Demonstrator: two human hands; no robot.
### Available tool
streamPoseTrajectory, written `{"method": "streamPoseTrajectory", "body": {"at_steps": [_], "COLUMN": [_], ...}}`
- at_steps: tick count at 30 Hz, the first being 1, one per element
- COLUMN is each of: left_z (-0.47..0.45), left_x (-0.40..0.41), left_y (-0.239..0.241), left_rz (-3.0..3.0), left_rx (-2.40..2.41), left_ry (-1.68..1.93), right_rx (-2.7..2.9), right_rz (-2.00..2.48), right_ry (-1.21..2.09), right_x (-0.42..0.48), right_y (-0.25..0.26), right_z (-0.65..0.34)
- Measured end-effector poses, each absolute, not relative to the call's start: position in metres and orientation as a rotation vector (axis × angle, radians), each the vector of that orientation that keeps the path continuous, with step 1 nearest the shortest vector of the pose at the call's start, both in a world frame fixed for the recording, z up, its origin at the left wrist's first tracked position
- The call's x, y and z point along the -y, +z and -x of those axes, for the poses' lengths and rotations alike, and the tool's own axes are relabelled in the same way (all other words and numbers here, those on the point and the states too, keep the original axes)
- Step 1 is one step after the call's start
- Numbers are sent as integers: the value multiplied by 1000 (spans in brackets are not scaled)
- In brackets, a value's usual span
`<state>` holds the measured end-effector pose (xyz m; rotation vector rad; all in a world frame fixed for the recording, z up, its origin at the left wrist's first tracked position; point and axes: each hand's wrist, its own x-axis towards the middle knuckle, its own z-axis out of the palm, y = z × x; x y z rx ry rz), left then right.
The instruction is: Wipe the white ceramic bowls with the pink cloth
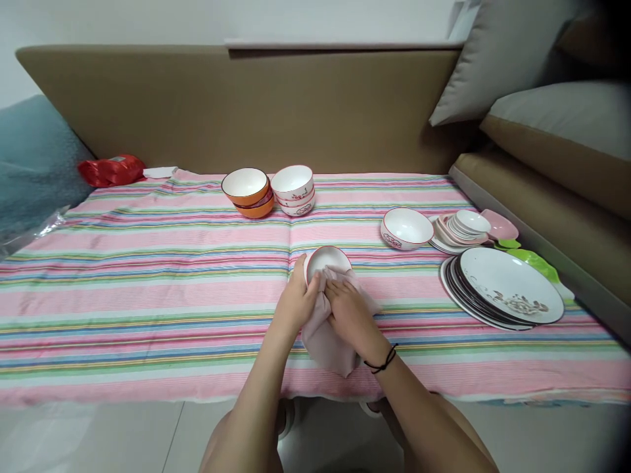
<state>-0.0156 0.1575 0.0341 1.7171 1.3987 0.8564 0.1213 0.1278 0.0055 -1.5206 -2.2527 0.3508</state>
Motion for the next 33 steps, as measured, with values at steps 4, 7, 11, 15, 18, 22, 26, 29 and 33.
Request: {"method": "streamPoseTrajectory", "body": {"at_steps": [4, 7, 11, 15, 18, 22, 26, 29, 33], "left_z": [17, 17, 18, 16, 15, 15, 15, 14, 14], "left_x": [-158, -158, -157, -158, -157, -157, -157, -156, -154], "left_y": [32, 33, 33, 32, 32, 32, 33, 34, 36], "left_rz": [-1697, -1661, -1686, -1723, -1724, -1688, -1641, -1626, -1627], "left_rx": [-1378, -1369, -1371, -1394, -1392, -1384, -1389, -1376, -1385], "left_ry": [876, 880, 879, 867, 883, 885, 909, 943, 939], "right_rx": [2230, 2164, 2161, 2215, 2223, 2209, 2082, 2039, 2090], "right_rz": [1539, 1477, 1414, 1504, 1533, 1549, 1449, 1377, 1397], "right_ry": [493, 583, 572, 281, 227, 452, 580, 650, 596], "right_x": [-126, -126, -126, -125, -125, -125, -124, -124, -126], "right_y": [19, 22, 16, 4, 4, 13, 18, 17, 15], "right_z": [-116, -117, -120, -121, -120, -118, -118, -118, -119]}}
